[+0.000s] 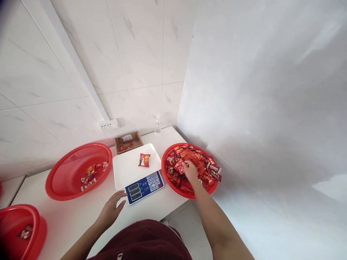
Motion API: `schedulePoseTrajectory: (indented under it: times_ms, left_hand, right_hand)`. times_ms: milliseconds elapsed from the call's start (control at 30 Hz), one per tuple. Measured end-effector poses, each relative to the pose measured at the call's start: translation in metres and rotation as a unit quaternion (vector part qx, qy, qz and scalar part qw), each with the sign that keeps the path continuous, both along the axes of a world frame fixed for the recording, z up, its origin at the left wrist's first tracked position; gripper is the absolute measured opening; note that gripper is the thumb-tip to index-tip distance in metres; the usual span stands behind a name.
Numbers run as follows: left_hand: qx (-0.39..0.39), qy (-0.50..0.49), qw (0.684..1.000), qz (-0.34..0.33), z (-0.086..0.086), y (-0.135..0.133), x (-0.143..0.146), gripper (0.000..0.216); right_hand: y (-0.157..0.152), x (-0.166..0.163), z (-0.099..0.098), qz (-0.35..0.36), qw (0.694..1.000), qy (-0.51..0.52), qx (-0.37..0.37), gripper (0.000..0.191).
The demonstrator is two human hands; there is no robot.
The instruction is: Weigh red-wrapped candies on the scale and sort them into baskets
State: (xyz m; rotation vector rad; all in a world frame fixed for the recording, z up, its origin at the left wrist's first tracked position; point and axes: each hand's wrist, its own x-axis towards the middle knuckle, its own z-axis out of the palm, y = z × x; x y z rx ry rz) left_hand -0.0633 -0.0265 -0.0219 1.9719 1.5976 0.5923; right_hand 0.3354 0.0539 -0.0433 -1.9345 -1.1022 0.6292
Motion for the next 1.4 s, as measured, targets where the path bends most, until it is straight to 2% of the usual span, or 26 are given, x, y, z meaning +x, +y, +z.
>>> schedulePoseTrajectory:
  times_ms: [100, 200, 300, 367, 433, 500, 567, 600, 667, 800, 900, 1000, 1133, 1233, 1333, 1400]
  left_hand:
    - [-0.023, -0.043, 0.999, 0.005, 0.005, 0.003, 0.006, 0.024]
    - [-0.076, -0.112, 0.991, 0.016, 0.018, 0.008, 0.022, 0.023]
    - [-0.171, -0.237, 0.956, 0.037, 0.039, 0.015, 0.046, 0.031]
    - [-0.242, -0.356, 0.901, 0.045, 0.053, 0.021, 0.064, 0.045]
    - [-0.295, -0.469, 0.831, 0.048, 0.065, 0.028, 0.081, 0.057]
    - [-0.340, -0.555, 0.757, 0.053, 0.070, 0.036, 0.093, 0.059]
    - [-0.399, -0.608, 0.685, 0.044, 0.068, 0.041, 0.098, 0.062]
    - [-0.427, -0.623, 0.655, 0.045, 0.064, 0.042, 0.098, 0.064]
    - [-0.464, -0.632, 0.617, 0.070, 0.052, 0.038, 0.094, 0.060]
    - [-0.463, -0.634, 0.594, 0.177, 0.026, 0.025, 0.078, 0.041]
    - [-0.447, -0.648, 0.577, 0.216, 0.019, 0.024, 0.068, 0.041]
    - [-0.406, -0.661, 0.583, 0.242, 0.024, 0.037, 0.060, 0.037]
    - [-0.351, -0.675, 0.603, 0.239, 0.038, 0.067, 0.050, 0.033]
    - [-0.307, -0.673, 0.624, 0.252, 0.048, 0.089, 0.039, 0.029]
    - [-0.274, -0.666, 0.630, 0.291, 0.051, 0.099, 0.025, 0.020]
    - [-0.262, -0.665, 0.627, 0.309, 0.047, 0.095, 0.018, 0.017]
  right_hand:
    - [0.001, 0.002, 0.006, -0.045, 0.997, 0.059, 0.021, 0.035]
    - [0.003, -0.005, 0.015, -0.057, 0.989, 0.133, 0.032, 0.038]
    - [0.006, -0.021, 0.034, -0.028, 0.977, 0.208, 0.043, 0.034]
    - [0.008, -0.041, 0.051, 0.026, 0.953, 0.301, 0.038, 0.034]
    - [0.006, -0.068, 0.067, 0.101, 0.912, 0.398, 0.015, 0.035]
    - [0.001, -0.102, 0.077, 0.171, 0.883, 0.438, -0.017, 0.036]
    - [-0.007, -0.135, 0.078, 0.212, 0.875, 0.432, -0.047, 0.035]
    - [-0.011, -0.149, 0.076, 0.215, 0.881, 0.417, -0.053, 0.034]
    - [-0.020, -0.172, 0.066, 0.202, 0.899, 0.384, -0.056, 0.032]
    - [-0.032, -0.195, 0.045, 0.216, 0.920, 0.320, -0.072, 0.029]
    - [-0.030, -0.205, 0.038, 0.207, 0.917, 0.334, -0.069, 0.033]
    - [-0.018, -0.214, 0.037, 0.155, 0.902, 0.396, -0.072, 0.032]
    - [0.009, -0.218, 0.034, 0.087, 0.855, 0.510, -0.041, 0.027]
    - [0.023, -0.215, 0.028, 0.065, 0.833, 0.548, -0.041, 0.027]
    - [0.024, -0.212, 0.022, 0.076, 0.839, 0.532, -0.082, 0.036]
    - [0.017, -0.212, 0.020, 0.086, 0.868, 0.480, -0.087, 0.042]
